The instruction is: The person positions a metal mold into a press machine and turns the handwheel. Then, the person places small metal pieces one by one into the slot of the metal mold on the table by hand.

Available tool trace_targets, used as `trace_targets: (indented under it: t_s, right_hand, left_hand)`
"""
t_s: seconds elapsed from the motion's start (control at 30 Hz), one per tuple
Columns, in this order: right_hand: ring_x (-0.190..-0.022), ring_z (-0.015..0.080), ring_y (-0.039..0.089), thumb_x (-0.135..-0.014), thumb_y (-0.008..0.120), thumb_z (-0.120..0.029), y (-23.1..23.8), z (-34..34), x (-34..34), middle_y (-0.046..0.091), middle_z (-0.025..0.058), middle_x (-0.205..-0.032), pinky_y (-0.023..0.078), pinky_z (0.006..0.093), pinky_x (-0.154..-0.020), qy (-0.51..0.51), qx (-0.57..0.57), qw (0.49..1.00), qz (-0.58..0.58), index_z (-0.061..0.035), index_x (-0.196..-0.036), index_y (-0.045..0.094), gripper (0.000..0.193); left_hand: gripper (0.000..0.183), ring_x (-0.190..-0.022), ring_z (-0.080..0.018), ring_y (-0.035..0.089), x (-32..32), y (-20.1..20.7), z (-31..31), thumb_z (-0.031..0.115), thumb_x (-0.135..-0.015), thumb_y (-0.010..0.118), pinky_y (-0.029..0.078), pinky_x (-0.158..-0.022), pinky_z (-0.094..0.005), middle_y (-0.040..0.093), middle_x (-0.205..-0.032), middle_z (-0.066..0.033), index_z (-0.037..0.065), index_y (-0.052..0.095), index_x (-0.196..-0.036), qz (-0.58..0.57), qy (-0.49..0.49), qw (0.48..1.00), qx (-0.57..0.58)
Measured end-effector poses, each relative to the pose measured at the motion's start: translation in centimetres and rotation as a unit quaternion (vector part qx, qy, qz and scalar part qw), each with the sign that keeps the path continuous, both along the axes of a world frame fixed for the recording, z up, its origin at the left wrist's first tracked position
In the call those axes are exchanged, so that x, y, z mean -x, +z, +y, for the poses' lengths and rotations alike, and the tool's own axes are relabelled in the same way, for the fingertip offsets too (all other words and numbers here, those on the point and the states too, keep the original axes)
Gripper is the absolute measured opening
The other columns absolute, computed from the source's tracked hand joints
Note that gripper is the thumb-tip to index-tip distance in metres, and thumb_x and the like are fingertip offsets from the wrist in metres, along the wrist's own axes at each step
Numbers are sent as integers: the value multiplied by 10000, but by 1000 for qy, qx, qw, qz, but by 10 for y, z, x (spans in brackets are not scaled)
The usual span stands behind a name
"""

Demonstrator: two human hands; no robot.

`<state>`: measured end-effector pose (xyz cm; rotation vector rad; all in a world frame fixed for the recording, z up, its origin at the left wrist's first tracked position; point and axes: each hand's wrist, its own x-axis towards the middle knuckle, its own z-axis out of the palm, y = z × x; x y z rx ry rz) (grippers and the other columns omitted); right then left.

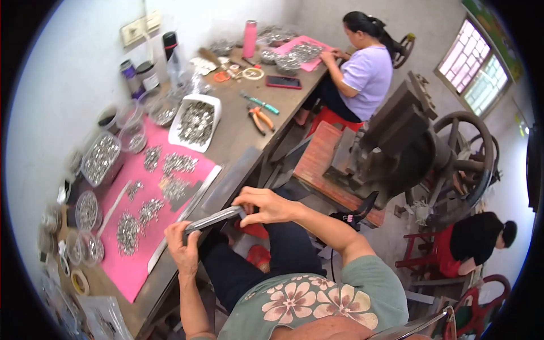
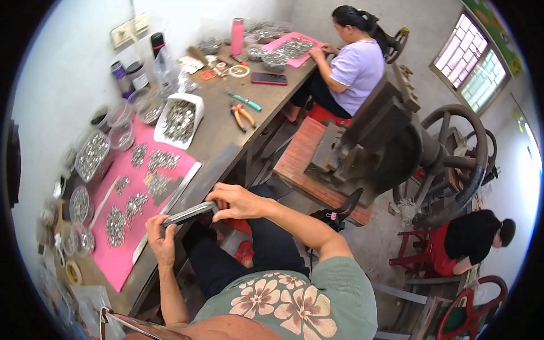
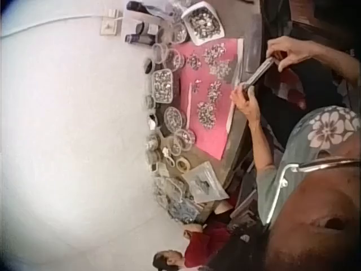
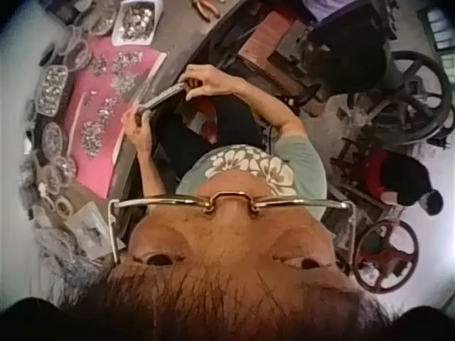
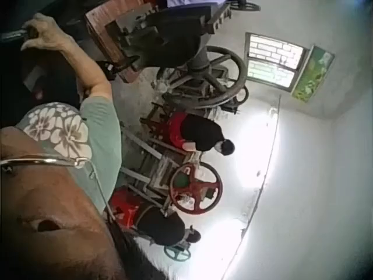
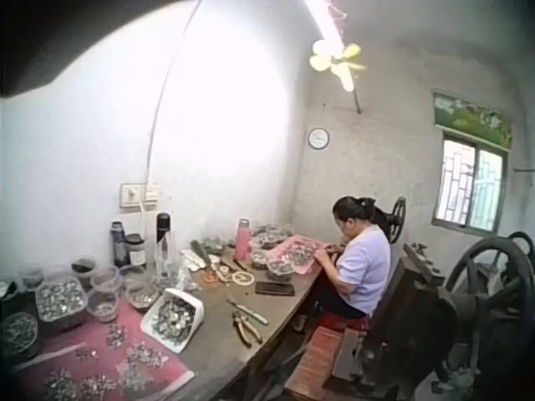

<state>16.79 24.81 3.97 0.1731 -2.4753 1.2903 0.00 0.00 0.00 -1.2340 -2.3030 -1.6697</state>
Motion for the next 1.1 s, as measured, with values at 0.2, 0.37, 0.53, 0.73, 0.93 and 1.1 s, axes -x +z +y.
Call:
trace_targets:
  t_s: [0.2, 0.37, 0.53, 0.73, 0.93, 1.1]
  right_hand:
    - [-766, 110, 621, -720, 914, -121, 24, 56, -159, 611, 37, -941, 504, 255, -668, -319, -20, 947, 24, -4, -1116, 699, 466]
    - [-738, 115, 617, -711, 905, -107, 23, 79, -244, 601, 54, -916, 512, 263, -656, -508, -41, 860, 18, 9, -1103, 677, 468]
    - [-722, 165, 585, -687, 927, -151, 11, 86, -255, 571, 72, -901, 508, 297, -651, -627, -112, 770, 31, -9, -1044, 638, 481]
    - [-704, 167, 569, -661, 963, -326, -19, 91, -231, 565, 68, -851, 494, 315, -627, -646, -32, 763, 2, -41, -969, 523, 608]
    - [-786, 168, 643, -753, 911, -188, -10, 80, -237, 640, 90, -888, 547, 295, -679, -629, -73, 771, 74, -21, -1078, 633, 459]
    - [-1066, 306, 623, -825, 696, 91, 84, 2, -363, 608, 205, -1197, 544, 394, -942, -692, -390, 508, 332, 39, -1229, 533, 440]
  left_hand:
    - [210, -861, -197, 614, -77, 21, 179, 52, -863, 734, 480, -772, -305, 641, -978, -75, 31, 692, -1068, -136, -272, 950, -70]
    - [461, -905, -109, 540, -140, 2, 319, 105, -905, 715, 460, -827, -255, 609, -1046, -26, 14, 585, -1338, -230, -457, 859, -29]
    - [477, -1164, -139, 591, -184, 1, 404, -10, -926, 581, 445, -1020, -268, 656, -1254, -76, 7, 572, -1403, -297, -514, 805, -6]
    - [478, -1312, -160, 530, -218, 1, 441, 18, -1021, 482, 376, -1112, -277, 592, -1424, -92, 46, 496, -1497, -269, -546, 794, 15]
    - [470, -1323, -180, 523, -223, -5, 428, 161, -1075, 472, 367, -1113, -285, 557, -1475, -132, 50, 444, -1531, -184, -554, 810, 49]
    - [609, -1483, -212, 358, -206, 2, 386, 334, -1050, 531, 246, -1216, -339, 398, -1607, -137, 64, 375, -1573, -263, -602, 751, 68]
